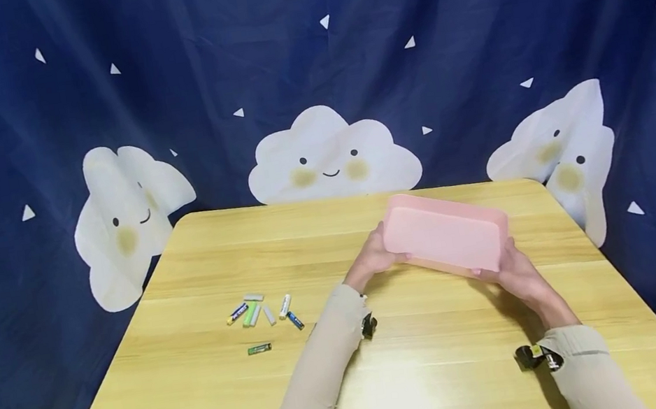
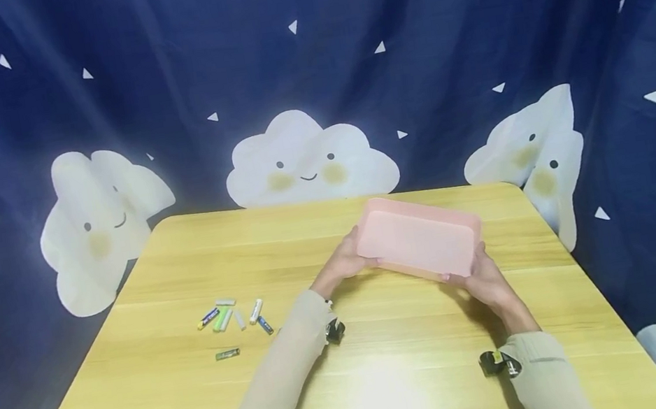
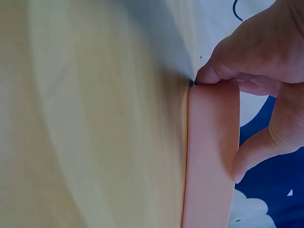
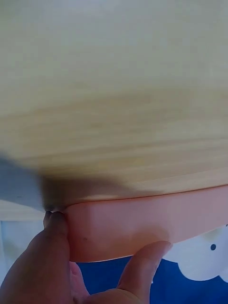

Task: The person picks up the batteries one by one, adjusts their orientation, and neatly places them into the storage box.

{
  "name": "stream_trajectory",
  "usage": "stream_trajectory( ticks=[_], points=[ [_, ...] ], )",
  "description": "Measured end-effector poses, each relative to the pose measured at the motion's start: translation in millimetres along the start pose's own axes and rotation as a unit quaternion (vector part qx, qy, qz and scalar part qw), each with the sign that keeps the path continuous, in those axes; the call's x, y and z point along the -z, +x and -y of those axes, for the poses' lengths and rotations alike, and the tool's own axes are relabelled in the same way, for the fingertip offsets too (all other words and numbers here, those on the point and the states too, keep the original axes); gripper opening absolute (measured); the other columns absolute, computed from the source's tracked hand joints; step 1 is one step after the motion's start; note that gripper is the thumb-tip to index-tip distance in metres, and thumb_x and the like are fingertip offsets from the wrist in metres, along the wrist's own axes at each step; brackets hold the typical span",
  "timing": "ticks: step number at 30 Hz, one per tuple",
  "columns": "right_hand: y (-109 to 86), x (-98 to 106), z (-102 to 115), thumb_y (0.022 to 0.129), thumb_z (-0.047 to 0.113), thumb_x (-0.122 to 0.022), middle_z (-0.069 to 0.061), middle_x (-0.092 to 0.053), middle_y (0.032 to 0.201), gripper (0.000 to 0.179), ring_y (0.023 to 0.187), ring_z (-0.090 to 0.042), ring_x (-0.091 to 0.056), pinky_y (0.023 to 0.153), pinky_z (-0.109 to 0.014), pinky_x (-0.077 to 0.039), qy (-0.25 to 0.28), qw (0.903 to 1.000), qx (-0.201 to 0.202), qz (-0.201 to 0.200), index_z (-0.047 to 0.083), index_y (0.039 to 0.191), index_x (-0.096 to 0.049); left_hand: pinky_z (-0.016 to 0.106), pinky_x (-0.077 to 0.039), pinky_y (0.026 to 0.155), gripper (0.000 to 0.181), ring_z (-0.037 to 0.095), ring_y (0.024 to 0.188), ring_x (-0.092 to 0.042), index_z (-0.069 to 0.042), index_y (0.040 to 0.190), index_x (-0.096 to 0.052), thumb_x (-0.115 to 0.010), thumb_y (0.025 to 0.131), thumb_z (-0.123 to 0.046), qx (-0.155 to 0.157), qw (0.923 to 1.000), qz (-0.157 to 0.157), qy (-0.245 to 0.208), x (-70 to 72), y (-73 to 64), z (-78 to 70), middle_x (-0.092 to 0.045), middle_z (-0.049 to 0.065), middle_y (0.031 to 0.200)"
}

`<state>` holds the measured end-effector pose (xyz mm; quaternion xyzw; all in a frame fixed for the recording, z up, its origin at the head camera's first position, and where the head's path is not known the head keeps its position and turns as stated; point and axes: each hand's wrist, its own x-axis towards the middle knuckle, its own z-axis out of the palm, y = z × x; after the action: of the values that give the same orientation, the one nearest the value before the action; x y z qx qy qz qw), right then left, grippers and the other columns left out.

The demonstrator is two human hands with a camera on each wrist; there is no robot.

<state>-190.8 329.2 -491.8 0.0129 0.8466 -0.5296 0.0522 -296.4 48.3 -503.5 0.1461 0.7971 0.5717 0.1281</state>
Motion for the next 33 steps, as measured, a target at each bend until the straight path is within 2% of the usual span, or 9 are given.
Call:
stream_trajectory(
  ticks=[6, 10, 16, 19, 21, 26, 33],
  points=[
    [10.1, -8.1, 3.6, 0.090, 0.011, -0.077, -0.026, 0.012, 0.169, 0.120, 0.158, -0.046, 0.006, 0.127, -0.061, -0.002, -0.009, 0.9996, 0.018, 0.020, -0.005, 0.158, 0.020, 0.053, -0.033, 0.123, 0.099, 0.038, 0.135, -0.053, -0.002, 0.159, -0.034, -0.085, 0.075, 0.004, 0.001, 0.9994, -0.024, -0.024, 10.7, -11.0, 6.8, -0.054, 0.022, 0.146],
    [16.9, -14.2, 6.5, 0.090, 0.013, -0.077, -0.025, 0.013, 0.168, 0.120, 0.158, -0.045, 0.008, 0.127, -0.061, -0.001, -0.014, 0.9992, 0.021, 0.032, -0.006, 0.157, 0.021, 0.054, -0.035, 0.121, 0.099, 0.038, 0.134, -0.054, -0.005, 0.159, -0.034, -0.086, 0.075, 0.002, 0.011, 0.9989, -0.043, -0.012, 17.4, -17.8, 10.0, -0.053, 0.020, 0.146],
    [25.9, -21.9, 9.2, 0.089, 0.006, -0.077, -0.023, 0.003, 0.172, 0.117, 0.160, -0.043, 0.000, 0.127, -0.060, -0.005, 0.024, 0.9976, 0.043, 0.049, -0.002, 0.161, 0.015, 0.054, -0.028, 0.125, 0.107, 0.039, 0.147, -0.042, -0.006, 0.163, -0.024, -0.087, 0.076, -0.004, 0.042, 0.9965, -0.072, 0.010, 25.5, -28.4, 13.7, -0.041, 0.020, 0.160],
    [29.7, -25.6, 11.6, 0.088, 0.007, -0.078, -0.025, -0.003, 0.172, 0.115, 0.160, -0.044, -0.004, 0.127, -0.061, -0.005, 0.019, 0.9972, 0.048, 0.053, -0.002, 0.163, 0.009, 0.055, -0.026, 0.126, 0.112, 0.041, 0.150, -0.038, -0.004, 0.165, -0.018, -0.087, 0.076, -0.006, 0.052, 0.9949, -0.086, 0.014, 29.9, -33.7, 14.9, -0.035, 0.022, 0.164],
    [32.7, -28.3, 14.0, 0.088, 0.008, -0.078, -0.024, 0.000, 0.172, 0.116, 0.160, -0.043, 0.001, 0.127, -0.061, -0.001, 0.017, 0.9971, 0.045, 0.058, -0.003, 0.163, 0.010, 0.055, -0.026, 0.126, 0.112, 0.042, 0.150, -0.038, -0.002, 0.165, -0.016, -0.087, 0.077, -0.007, 0.055, 0.9940, -0.092, 0.020, 32.9, -36.1, 16.4, -0.033, 0.023, 0.164],
    [39.2, -35.1, 20.5, 0.089, 0.009, -0.076, -0.020, 0.020, 0.168, 0.121, 0.157, -0.037, 0.020, 0.126, -0.059, 0.009, 0.027, 0.9962, 0.028, 0.078, -0.004, 0.156, 0.023, 0.055, -0.022, 0.127, 0.116, 0.044, 0.154, -0.029, -0.002, 0.165, -0.010, -0.086, 0.080, -0.010, 0.075, 0.9913, -0.105, 0.025, 39.8, -43.4, 19.8, -0.020, 0.024, 0.169],
    [46.1, -44.6, 25.4, 0.088, 0.013, -0.079, -0.019, 0.016, 0.170, 0.119, 0.158, -0.040, 0.017, 0.125, -0.063, 0.008, -0.005, 0.9951, 0.046, 0.087, -0.001, 0.161, 0.014, 0.055, -0.022, 0.127, 0.114, 0.044, 0.154, -0.028, 0.000, 0.165, -0.010, -0.086, 0.080, -0.007, 0.070, 0.9904, -0.119, 0.012, 49.7, -53.1, 23.1, -0.021, 0.025, 0.169]
  ],
)
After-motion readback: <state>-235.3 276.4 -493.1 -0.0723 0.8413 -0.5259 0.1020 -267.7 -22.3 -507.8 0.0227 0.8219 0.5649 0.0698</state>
